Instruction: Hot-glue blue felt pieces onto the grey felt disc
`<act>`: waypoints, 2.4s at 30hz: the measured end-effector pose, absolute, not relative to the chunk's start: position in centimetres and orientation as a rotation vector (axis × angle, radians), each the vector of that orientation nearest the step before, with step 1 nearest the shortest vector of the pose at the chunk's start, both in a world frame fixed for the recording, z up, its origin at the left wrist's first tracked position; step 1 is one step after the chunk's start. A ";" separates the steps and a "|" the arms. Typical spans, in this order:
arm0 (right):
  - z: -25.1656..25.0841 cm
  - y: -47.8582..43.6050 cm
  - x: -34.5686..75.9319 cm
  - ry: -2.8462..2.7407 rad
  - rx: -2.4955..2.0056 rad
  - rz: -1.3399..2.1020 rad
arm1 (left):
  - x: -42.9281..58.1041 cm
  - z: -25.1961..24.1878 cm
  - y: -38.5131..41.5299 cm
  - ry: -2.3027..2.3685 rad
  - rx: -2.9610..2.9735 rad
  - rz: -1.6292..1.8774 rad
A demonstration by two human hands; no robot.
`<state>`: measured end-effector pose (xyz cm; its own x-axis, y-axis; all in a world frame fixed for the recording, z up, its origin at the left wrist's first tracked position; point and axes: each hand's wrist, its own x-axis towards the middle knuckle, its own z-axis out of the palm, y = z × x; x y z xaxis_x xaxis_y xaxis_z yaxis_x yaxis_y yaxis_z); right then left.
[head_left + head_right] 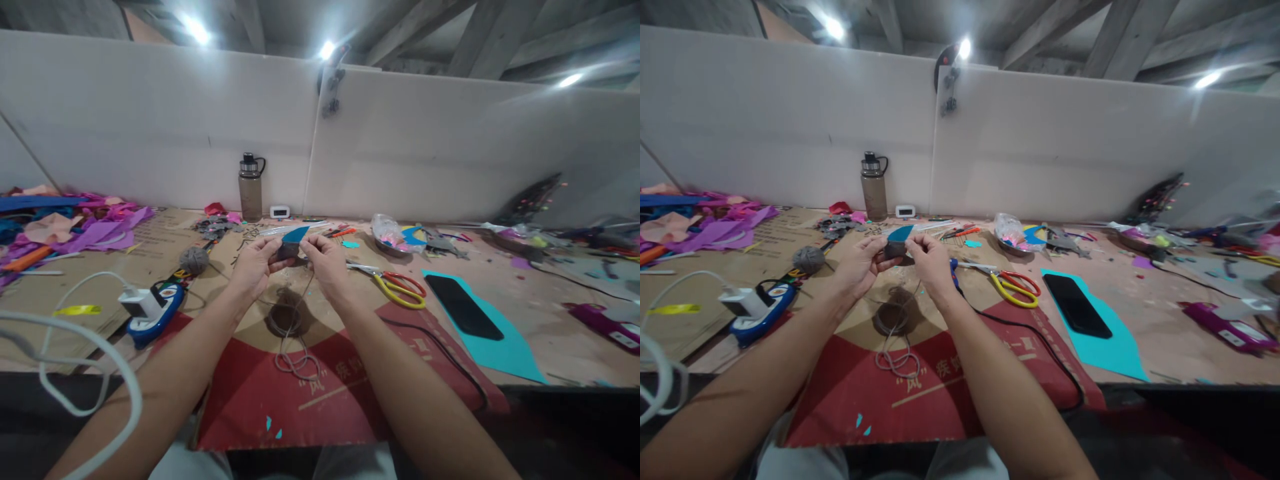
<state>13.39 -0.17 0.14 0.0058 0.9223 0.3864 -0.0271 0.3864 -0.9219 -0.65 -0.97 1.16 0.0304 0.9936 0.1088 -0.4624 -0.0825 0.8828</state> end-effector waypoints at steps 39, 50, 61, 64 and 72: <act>0.3 -1.1 12.9 -1.391 -0.923 0.855 | -1.0 1.0 -0.8 0.880 1.165 1.499; 0.3 -1.3 12.9 -1.381 -1.043 0.638 | -0.2 0.4 -1.5 1.149 1.755 1.607; 0.6 -1.4 12.5 -1.477 -0.916 0.714 | -0.1 -0.2 -0.6 1.000 1.628 1.591; 0.5 -1.4 12.4 -1.467 -0.906 0.699 | 0.3 -0.3 -0.7 0.930 1.542 1.603; 0.2 -1.2 12.6 -1.459 -0.930 0.660 | 0.8 -0.5 -0.7 0.708 1.367 1.532</act>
